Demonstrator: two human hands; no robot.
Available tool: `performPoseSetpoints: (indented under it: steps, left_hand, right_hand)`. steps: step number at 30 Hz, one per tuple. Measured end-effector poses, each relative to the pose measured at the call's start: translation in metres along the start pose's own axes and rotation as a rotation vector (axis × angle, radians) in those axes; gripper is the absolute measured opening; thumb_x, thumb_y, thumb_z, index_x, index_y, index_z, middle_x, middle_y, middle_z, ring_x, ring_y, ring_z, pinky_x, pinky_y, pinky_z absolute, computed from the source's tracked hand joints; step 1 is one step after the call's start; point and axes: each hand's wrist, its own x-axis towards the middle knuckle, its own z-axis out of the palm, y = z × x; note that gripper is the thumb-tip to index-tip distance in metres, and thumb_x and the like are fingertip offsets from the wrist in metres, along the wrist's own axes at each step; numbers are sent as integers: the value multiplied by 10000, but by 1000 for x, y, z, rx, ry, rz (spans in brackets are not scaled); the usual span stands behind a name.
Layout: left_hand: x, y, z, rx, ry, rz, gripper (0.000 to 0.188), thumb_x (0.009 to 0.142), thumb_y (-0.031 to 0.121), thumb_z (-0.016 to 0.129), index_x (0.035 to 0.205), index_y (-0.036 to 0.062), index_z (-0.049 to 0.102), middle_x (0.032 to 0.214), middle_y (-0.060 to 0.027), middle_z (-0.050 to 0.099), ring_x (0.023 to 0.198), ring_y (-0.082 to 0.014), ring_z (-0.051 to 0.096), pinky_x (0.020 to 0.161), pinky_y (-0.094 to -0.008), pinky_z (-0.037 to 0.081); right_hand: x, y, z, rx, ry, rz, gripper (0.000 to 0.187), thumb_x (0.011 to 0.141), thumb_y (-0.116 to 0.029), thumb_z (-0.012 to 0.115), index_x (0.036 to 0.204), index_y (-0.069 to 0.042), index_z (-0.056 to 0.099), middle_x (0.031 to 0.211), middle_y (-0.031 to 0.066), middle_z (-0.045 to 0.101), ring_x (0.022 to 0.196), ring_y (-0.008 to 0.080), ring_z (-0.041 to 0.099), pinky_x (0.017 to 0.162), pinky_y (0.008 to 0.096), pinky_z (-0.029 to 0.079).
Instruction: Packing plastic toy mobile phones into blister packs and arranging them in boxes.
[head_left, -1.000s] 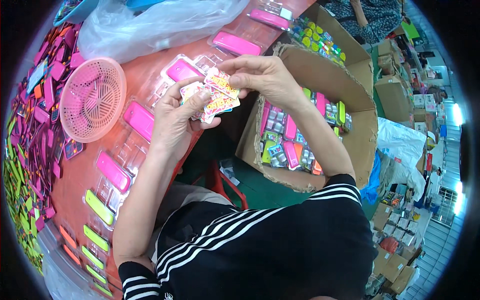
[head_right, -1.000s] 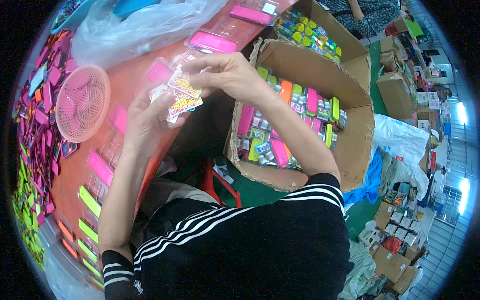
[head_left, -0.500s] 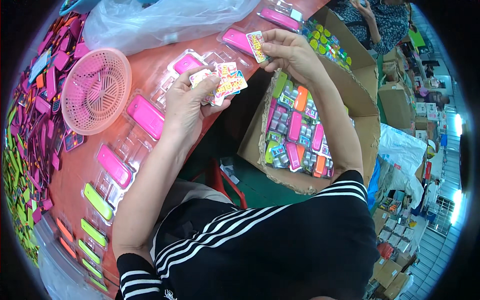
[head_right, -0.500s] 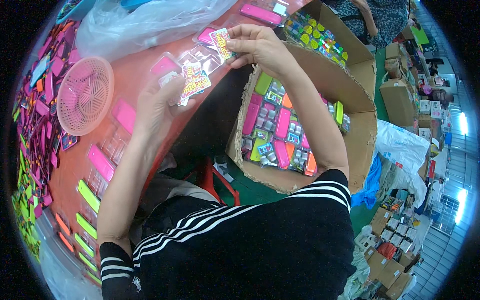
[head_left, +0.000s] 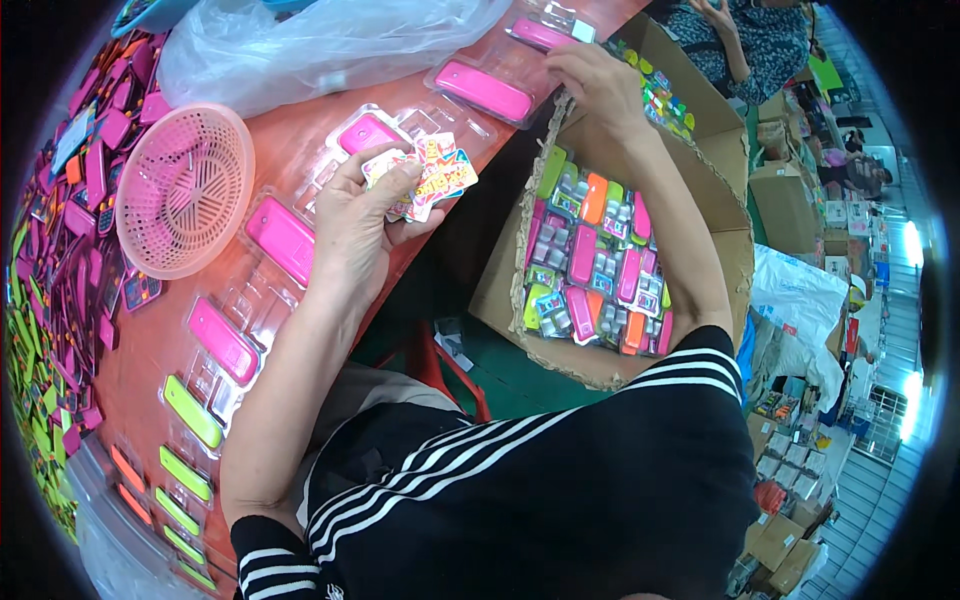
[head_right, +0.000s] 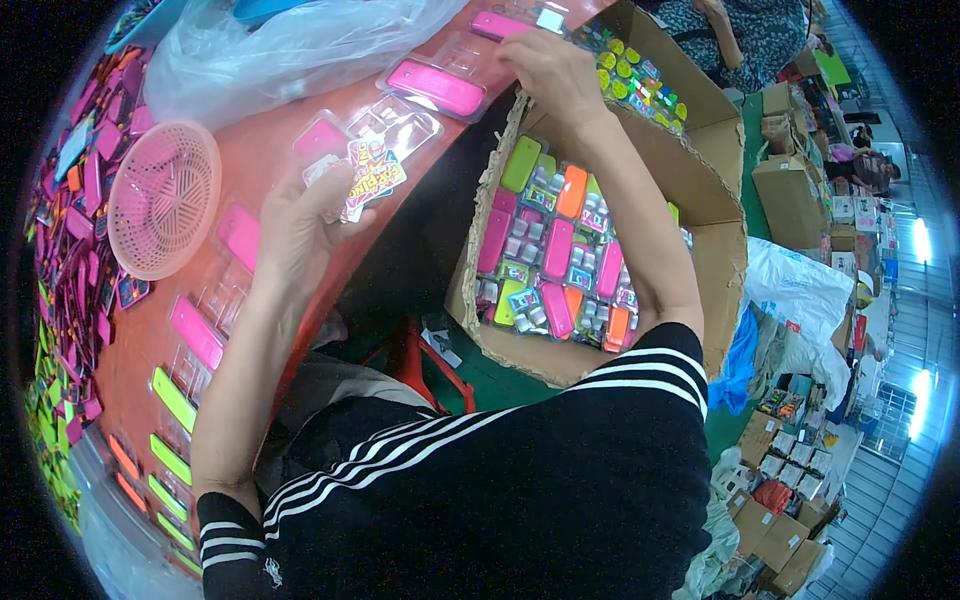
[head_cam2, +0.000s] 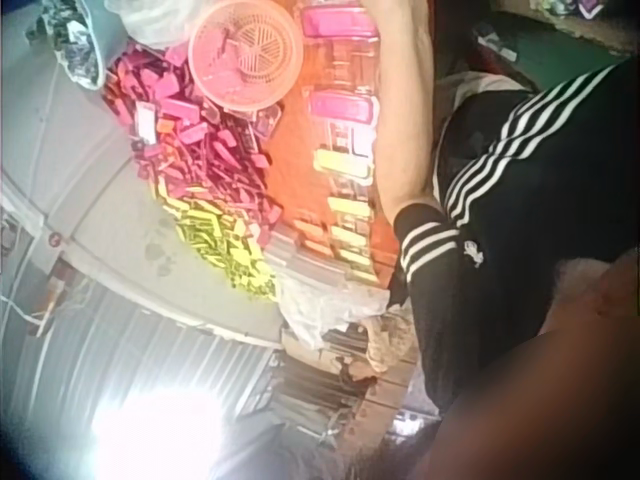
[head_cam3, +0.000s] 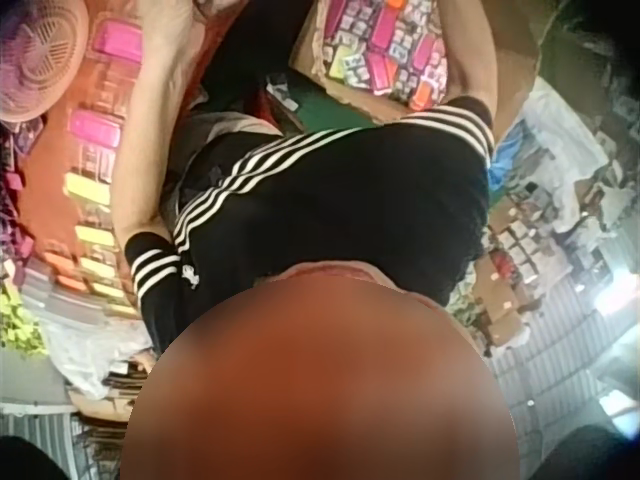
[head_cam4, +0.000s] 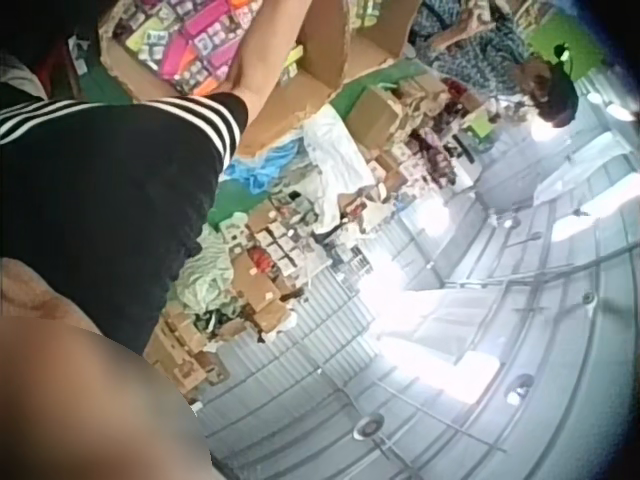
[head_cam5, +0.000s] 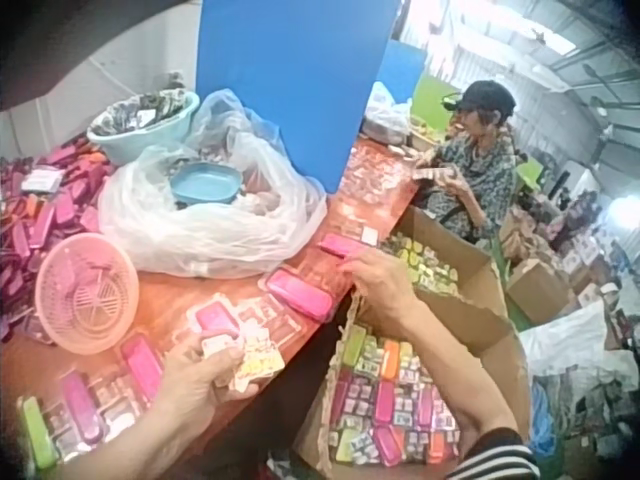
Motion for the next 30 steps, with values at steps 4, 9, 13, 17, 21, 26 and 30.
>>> performPoseSetpoints:
  steps: [4,9,13,17,21,26,30]
  left_hand:
    - [-1,-1,-7,-15,25,12,346,819,72,616,1115,-34,473,952,-108,587,810,-184,636,599,-297,593]
    - [0,-1,-6,-2,48,11,347,813,85,628,1106,-30,480,957,-109,589,804,-183,633,609,-304,594]
    - [-2,0,-3,-22,64,74,307,809,79,630,1073,-13,504,935,-105,601,799,-178,635,592,-304,588]
    - [-2,-1,-2,46,53,76,302,808,70,628,1070,-14,504,911,-99,618,760,-175,642,575,-293,581]
    - [-5,-1,-4,33,57,84,319,802,61,630,1084,-6,497,937,-109,607,771,-180,640,577,-294,580]
    - [-10,0,-13,-115,160,-3,348,783,29,623,1105,22,492,971,-117,582,821,-199,628,608,-327,584]
    - [-26,4,-26,-119,171,1,383,764,21,633,1118,34,487,969,-117,575,828,-211,626,618,-339,587]
  right_hand:
    - [-1,-2,5,10,-5,-112,229,709,-59,603,913,-156,633,912,-7,600,859,211,588,670,304,503]
    - [-7,2,6,113,-117,-143,363,685,24,549,1016,-113,609,997,68,592,920,259,577,771,318,481]
    - [-6,-19,-7,174,-64,-47,357,741,36,513,1069,-74,602,1012,111,608,936,283,582,792,316,476]
    - [4,-90,-31,811,-183,466,208,839,-93,567,1032,-30,613,957,51,633,831,121,599,708,240,475]
    - [20,-150,-47,1237,-533,635,316,745,-164,711,988,-15,574,781,2,583,665,59,533,546,199,431]
    - [22,-149,-55,1193,-537,656,271,773,-139,678,1010,-38,597,731,-9,584,610,37,520,488,180,400]
    - [20,-120,-48,923,-254,398,160,805,-69,615,957,-24,638,780,24,637,657,68,580,573,188,455]
